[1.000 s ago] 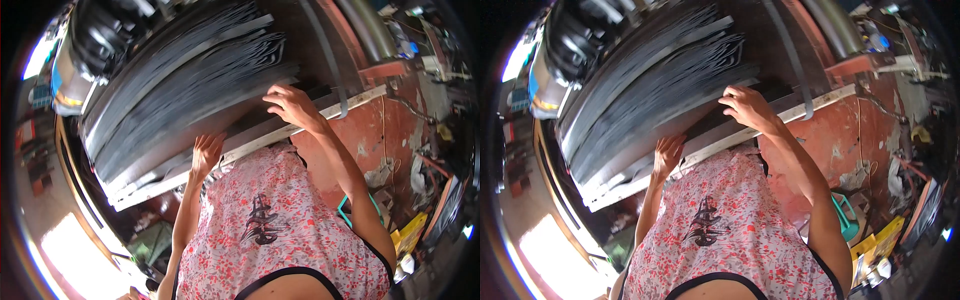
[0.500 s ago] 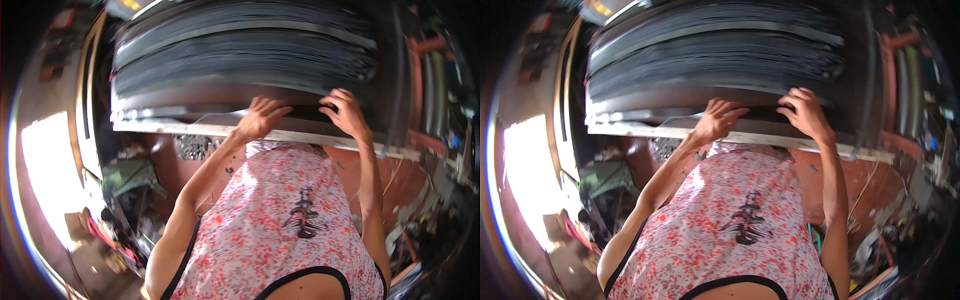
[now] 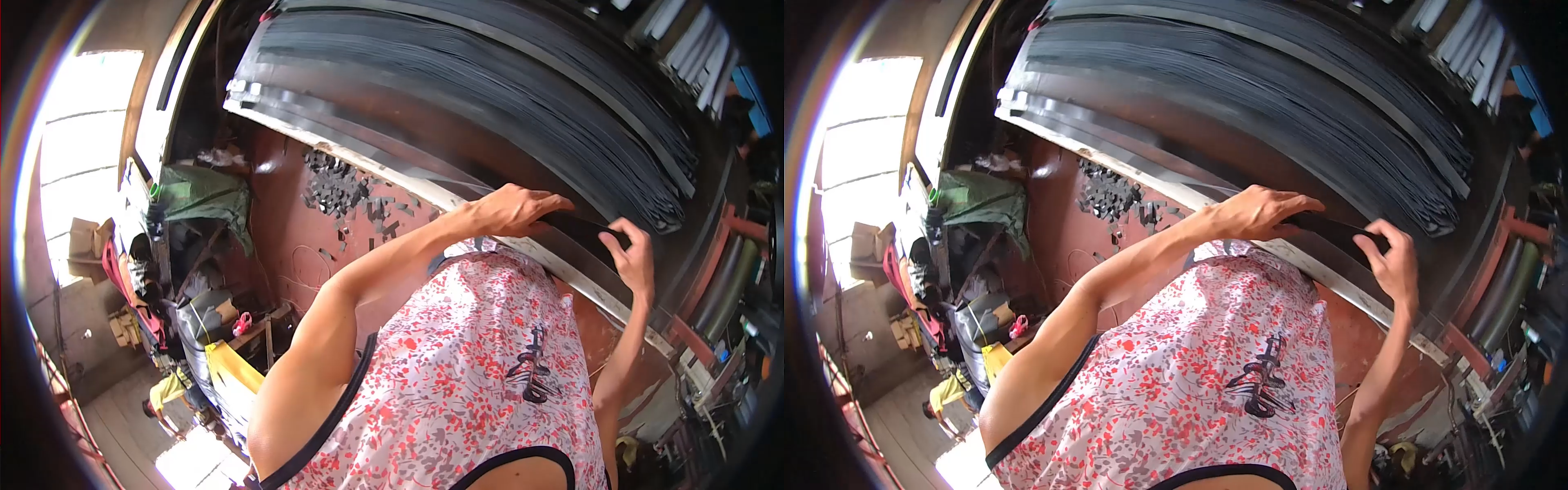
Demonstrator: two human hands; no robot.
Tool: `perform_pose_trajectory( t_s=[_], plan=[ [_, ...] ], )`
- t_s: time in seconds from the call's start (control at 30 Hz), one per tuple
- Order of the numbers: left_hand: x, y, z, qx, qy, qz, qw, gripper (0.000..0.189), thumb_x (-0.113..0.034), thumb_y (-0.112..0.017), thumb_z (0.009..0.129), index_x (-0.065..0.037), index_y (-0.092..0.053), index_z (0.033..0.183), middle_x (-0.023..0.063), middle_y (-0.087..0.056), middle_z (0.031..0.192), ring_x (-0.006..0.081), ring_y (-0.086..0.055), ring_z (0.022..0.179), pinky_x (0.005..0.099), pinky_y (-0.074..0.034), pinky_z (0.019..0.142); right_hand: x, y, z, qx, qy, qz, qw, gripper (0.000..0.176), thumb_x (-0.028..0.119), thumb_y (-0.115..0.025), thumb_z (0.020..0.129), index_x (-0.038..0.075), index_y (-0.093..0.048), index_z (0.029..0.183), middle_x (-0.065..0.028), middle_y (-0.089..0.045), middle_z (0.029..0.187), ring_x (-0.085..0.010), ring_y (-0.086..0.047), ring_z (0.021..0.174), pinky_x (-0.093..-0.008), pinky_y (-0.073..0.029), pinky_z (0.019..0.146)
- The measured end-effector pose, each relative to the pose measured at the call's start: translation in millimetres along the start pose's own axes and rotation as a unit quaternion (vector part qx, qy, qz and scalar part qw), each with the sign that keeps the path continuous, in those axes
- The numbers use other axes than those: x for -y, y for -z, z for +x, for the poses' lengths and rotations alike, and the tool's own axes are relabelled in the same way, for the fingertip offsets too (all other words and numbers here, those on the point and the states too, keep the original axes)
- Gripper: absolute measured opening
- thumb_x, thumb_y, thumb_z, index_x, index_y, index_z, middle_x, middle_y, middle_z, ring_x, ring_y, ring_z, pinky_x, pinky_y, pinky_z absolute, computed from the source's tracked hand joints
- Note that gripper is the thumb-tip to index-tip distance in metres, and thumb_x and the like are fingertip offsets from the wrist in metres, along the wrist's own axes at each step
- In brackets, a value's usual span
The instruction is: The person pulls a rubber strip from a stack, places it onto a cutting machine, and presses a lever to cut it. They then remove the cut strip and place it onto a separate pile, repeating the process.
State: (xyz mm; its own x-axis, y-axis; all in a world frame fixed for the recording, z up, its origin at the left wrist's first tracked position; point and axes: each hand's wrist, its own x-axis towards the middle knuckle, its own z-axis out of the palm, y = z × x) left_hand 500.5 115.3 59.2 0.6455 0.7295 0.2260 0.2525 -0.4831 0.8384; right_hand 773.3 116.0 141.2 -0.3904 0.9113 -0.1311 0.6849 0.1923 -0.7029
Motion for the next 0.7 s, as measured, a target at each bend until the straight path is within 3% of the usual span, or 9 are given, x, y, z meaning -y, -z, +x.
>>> perform_pose_trajectory(
  t_s=[0.07,0.17,0.2,0.27,0.3,0.37,0.43,0.53,0.7],
  plan=[
    [14.2,22.5,-19.6,0.056,0.08,0.025,0.995,0.039,-0.029,-0.065,0.088,-0.009,-0.056,0.121,0.0192,-0.068,0.097,0.0362,-0.066,0.087,0.0443,-0.053,0.073,2.6,17.2,-12.5,-0.026,-0.022,-0.041,0.999,0.024,0.017,-0.068,0.086,-0.003,-0.057,0.08,-0.0129,-0.059,0.071,-0.0192,-0.053,0.065,-0.032,-0.044,0.067],
    [43.2,78.6,-72.7,0.101,0.167,0.1,0.976,0.041,-0.043,-0.066,0.087,-0.009,-0.065,0.109,0.0144,-0.07,0.093,0.035,-0.067,0.085,0.0472,-0.052,0.077,-4.0,46.1,-34.4,-0.063,-0.066,-0.062,0.994,0.025,0.017,-0.068,0.086,-0.005,-0.058,0.083,-0.0103,-0.058,0.072,-0.0141,-0.052,0.07,-0.03,-0.044,0.07],
    [74.1,75.1,-99.8,0.023,0.13,0.097,0.986,0.034,-0.038,-0.067,0.088,-0.01,-0.068,0.108,0.0107,-0.072,0.094,0.0308,-0.068,0.083,0.0449,-0.053,0.075,-25.9,59.3,-49.8,-0.073,-0.088,-0.059,0.992,0.025,0.017,-0.068,0.087,-0.005,-0.058,0.084,-0.0095,-0.058,0.072,-0.0136,-0.052,0.071,-0.0297,-0.044,0.071],
    [77.5,137.7,-139.8,0.109,0.301,0.059,0.946,0.027,-0.029,-0.066,0.09,-0.009,-0.068,0.109,0.0082,-0.073,0.096,0.0194,-0.069,0.079,0.0346,-0.055,0.07,-34.9,79.5,-64.9,-0.087,-0.145,-0.082,0.982,0.027,0.02,-0.067,0.088,-0.005,-0.058,0.088,-0.0094,-0.058,0.078,-0.0152,-0.054,0.077,-0.0307,-0.044,0.077],
    [70.5,161.2,-156.8,0.073,0.425,-0.018,0.902,0.023,-0.026,-0.067,0.09,-0.009,-0.069,0.106,0.0075,-0.072,0.093,0.0151,-0.068,0.076,0.0299,-0.054,0.066,-38.6,88.0,-71.6,-0.087,-0.165,-0.106,0.977,0.028,0.022,-0.067,0.088,-0.005,-0.058,0.089,-0.0098,-0.059,0.079,-0.0164,-0.054,0.078,-0.0311,-0.044,0.079],
    [70.5,212.0,-191.9,0.02,0.487,-0.03,0.872,0.016,-0.011,-0.064,0.091,0.0,-0.067,0.103,0.0103,-0.072,0.092,0.0126,-0.067,0.079,0.0252,-0.054,0.064,-32.4,102.0,-78.5,-0.099,-0.206,-0.167,0.959,0.032,0.026,-0.066,0.089,-0.005,-0.059,0.091,-0.011,-0.06,0.083,-0.0205,-0.056,0.082,-0.0327,-0.043,0.084],
    [102.7,257.1,-253.5,-0.098,0.426,-0.133,0.89,0.011,0.0,-0.058,0.092,0.007,-0.063,0.097,0.0133,-0.071,0.087,0.0124,-0.068,0.077,0.0237,-0.052,0.062,-44.4,116.1,-86.7,-0.1,-0.209,-0.179,0.956,0.032,0.027,-0.067,0.089,-0.005,-0.059,0.092,-0.0115,-0.061,0.085,-0.0213,-0.057,0.083,-0.0329,-0.043,0.085],
    [109.6,313.9,-279.5,-0.09,0.496,0.014,0.864,0.022,-0.024,-0.066,0.089,-0.002,-0.069,0.089,0.0035,-0.067,0.073,0.0081,-0.059,0.063,0.0245,-0.043,0.055,-42.7,127.2,-89.6,-0.087,-0.231,-0.193,0.95,0.034,0.027,-0.067,0.088,-0.005,-0.061,0.096,-0.0142,-0.064,0.088,-0.0247,-0.059,0.086,-0.0342,-0.044,0.086],
    [102.0,361.5,-262.7,-0.068,0.518,0.149,0.839,0.017,-0.02,-0.07,0.085,-0.003,-0.068,0.082,0.0017,-0.062,0.067,0.0089,-0.059,0.063,0.0245,-0.043,0.055,-32.4,120.1,-92.5,-0.069,-0.258,-0.249,0.931,0.034,0.026,-0.07,0.084,-0.004,-0.063,0.097,-0.0192,-0.065,0.09,-0.0329,-0.06,0.084,-0.0384,-0.045,0.085]
  ],
)
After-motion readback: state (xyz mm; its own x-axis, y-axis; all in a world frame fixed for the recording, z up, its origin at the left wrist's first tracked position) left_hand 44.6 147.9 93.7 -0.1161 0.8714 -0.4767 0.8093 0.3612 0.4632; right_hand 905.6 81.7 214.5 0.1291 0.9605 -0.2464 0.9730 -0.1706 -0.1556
